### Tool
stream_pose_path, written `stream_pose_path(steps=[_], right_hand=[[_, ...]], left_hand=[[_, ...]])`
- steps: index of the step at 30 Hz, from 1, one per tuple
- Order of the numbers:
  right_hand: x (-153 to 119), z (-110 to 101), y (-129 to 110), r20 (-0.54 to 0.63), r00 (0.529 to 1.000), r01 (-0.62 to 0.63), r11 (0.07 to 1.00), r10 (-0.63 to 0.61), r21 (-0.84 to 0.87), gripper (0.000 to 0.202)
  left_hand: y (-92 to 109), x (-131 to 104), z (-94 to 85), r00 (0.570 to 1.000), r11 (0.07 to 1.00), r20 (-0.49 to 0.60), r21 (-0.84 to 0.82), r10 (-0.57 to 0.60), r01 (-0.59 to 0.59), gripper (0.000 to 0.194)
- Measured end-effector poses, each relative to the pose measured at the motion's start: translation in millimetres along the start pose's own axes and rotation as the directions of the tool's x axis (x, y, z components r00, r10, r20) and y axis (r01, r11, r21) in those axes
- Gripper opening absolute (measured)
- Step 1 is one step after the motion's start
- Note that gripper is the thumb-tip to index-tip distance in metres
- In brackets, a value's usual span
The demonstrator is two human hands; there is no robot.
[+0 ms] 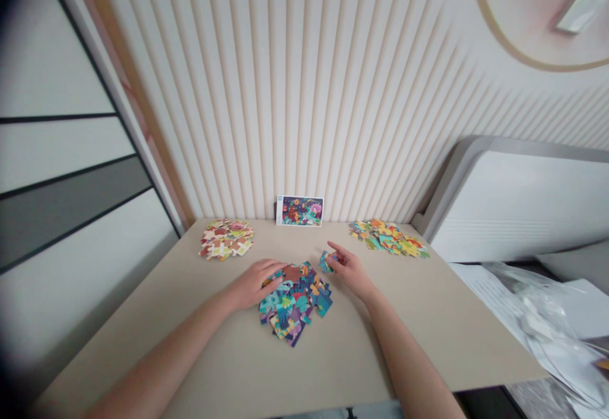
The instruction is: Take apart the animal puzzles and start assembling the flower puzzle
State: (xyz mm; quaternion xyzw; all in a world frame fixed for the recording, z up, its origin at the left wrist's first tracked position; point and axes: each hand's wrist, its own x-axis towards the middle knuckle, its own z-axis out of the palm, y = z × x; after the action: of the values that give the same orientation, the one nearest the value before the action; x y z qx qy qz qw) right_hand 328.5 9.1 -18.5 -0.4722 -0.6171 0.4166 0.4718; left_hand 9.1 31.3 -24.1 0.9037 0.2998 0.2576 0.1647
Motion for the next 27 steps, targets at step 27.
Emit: stream_pose_path(steps=[27], right_hand=[[-19.0,-3.9,-19.7,0.438,0.887,-0.023,0.963,0.143,-0.267,0.046]], left_hand=[[-0.9,2.5,3.1,0.988,0.965,-0.123,-0.257,-0.088,0.054,0.012]])
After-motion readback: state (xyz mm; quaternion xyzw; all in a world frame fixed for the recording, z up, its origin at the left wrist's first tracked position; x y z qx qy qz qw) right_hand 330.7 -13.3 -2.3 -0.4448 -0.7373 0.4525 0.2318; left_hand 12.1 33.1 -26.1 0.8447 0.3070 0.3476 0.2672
